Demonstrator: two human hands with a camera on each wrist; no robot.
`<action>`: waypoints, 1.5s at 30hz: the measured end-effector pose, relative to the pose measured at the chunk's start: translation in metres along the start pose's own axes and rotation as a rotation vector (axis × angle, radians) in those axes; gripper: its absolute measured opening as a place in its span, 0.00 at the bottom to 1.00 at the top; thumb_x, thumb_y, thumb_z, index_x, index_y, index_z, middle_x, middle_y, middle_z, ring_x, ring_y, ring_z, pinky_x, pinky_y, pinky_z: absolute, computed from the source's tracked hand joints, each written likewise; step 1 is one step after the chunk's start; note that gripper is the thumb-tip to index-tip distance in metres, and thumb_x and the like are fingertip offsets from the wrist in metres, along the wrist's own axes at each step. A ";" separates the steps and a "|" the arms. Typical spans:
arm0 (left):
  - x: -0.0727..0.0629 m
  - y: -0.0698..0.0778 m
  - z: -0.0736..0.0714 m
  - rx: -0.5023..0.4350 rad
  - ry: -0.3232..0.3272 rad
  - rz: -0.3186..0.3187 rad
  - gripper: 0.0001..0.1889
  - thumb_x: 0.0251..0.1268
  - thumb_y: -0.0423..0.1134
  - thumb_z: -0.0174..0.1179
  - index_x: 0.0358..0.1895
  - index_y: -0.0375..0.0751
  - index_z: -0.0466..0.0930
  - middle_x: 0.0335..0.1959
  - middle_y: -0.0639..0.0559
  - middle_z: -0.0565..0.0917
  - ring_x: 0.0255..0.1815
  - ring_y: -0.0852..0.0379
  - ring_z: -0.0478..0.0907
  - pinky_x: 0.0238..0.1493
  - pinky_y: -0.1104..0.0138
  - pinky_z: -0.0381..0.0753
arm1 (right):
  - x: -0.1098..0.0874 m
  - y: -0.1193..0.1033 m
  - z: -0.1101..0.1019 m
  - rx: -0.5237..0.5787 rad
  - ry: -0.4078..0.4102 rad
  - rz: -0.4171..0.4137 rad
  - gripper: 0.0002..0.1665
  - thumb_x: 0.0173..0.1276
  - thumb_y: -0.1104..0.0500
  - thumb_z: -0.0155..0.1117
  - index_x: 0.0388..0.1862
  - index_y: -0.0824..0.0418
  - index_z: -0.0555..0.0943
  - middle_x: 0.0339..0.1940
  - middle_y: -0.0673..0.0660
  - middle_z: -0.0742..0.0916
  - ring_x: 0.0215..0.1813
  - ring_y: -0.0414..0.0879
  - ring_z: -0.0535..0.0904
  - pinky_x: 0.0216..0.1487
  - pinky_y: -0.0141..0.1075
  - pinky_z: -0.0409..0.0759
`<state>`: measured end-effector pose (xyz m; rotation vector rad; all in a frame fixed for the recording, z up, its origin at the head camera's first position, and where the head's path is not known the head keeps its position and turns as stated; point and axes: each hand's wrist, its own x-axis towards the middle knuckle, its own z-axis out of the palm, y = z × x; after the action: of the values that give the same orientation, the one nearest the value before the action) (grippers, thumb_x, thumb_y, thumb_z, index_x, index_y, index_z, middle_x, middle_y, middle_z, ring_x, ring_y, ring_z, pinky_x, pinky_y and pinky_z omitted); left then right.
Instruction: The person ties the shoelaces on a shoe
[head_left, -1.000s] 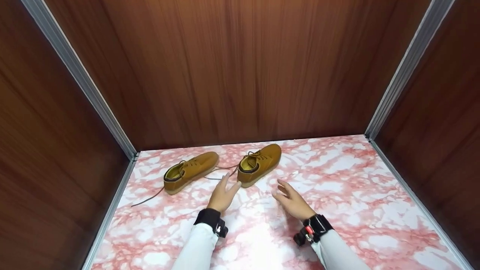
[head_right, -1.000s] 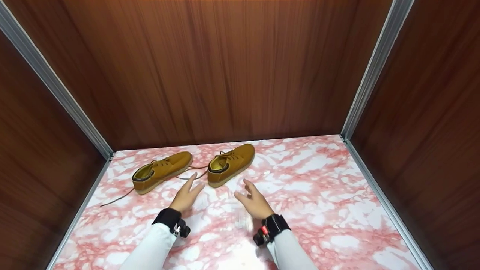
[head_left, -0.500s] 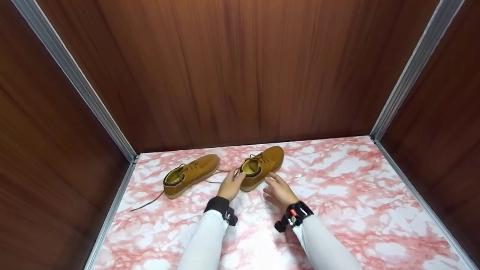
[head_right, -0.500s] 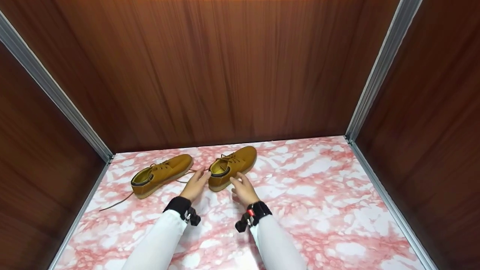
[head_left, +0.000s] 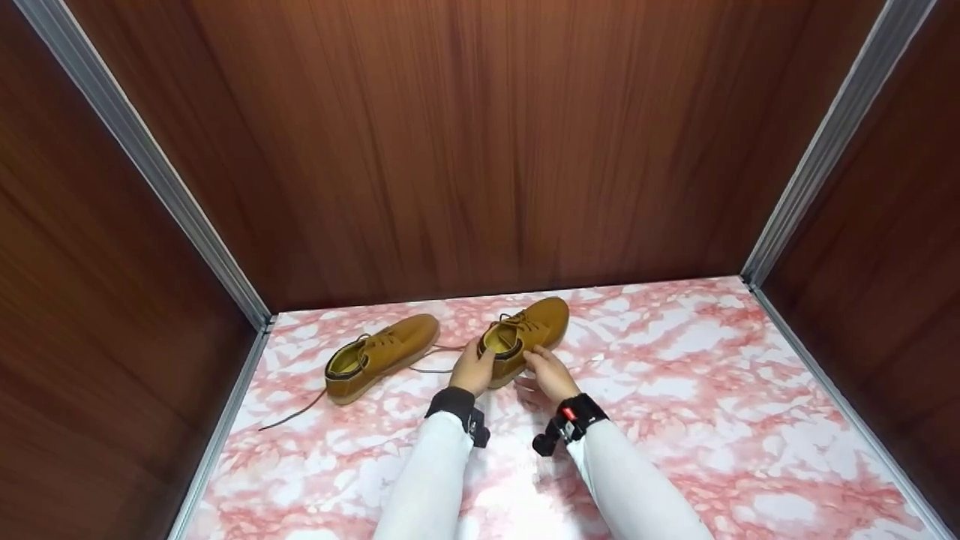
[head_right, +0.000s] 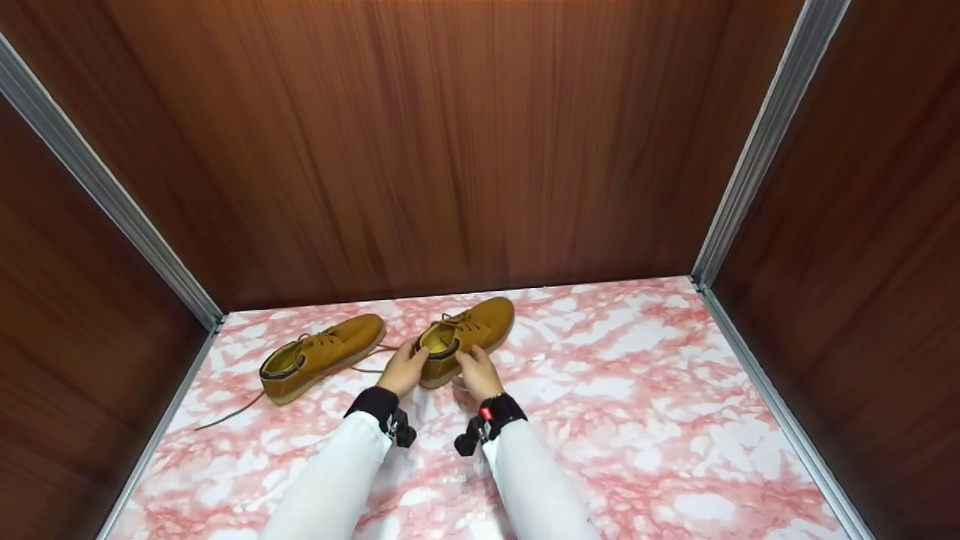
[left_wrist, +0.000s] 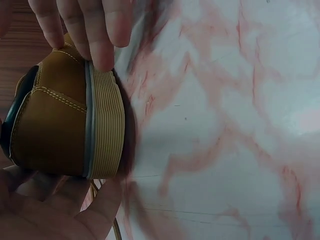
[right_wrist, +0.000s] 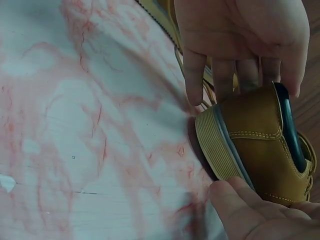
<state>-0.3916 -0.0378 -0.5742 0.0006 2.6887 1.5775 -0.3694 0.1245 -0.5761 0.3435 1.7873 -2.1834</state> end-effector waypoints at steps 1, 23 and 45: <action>0.000 0.000 0.000 0.011 0.005 0.003 0.28 0.82 0.42 0.46 0.76 0.29 0.63 0.75 0.31 0.72 0.78 0.35 0.69 0.81 0.48 0.65 | 0.001 -0.001 0.001 0.004 0.005 -0.004 0.44 0.83 0.51 0.48 0.88 0.60 0.43 0.84 0.73 0.61 0.63 0.64 0.79 0.67 0.57 0.80; -0.006 0.003 -0.009 0.075 -0.100 -0.009 0.27 0.78 0.45 0.48 0.74 0.35 0.68 0.73 0.36 0.76 0.75 0.37 0.73 0.78 0.47 0.69 | 0.000 -0.003 0.000 -0.032 0.002 0.005 0.43 0.83 0.52 0.49 0.88 0.60 0.46 0.83 0.70 0.63 0.54 0.55 0.83 0.65 0.51 0.83; -0.072 -0.003 0.005 0.168 -0.098 0.040 0.25 0.68 0.58 0.61 0.57 0.44 0.77 0.49 0.51 0.87 0.51 0.52 0.83 0.54 0.55 0.81 | -0.042 -0.002 -0.027 -0.523 -0.068 -0.102 0.36 0.82 0.54 0.54 0.81 0.69 0.61 0.70 0.75 0.79 0.51 0.60 0.90 0.46 0.49 0.90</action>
<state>-0.3198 -0.0362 -0.5780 0.1321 2.7508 1.3190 -0.3316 0.1550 -0.5645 0.0562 2.2801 -1.6689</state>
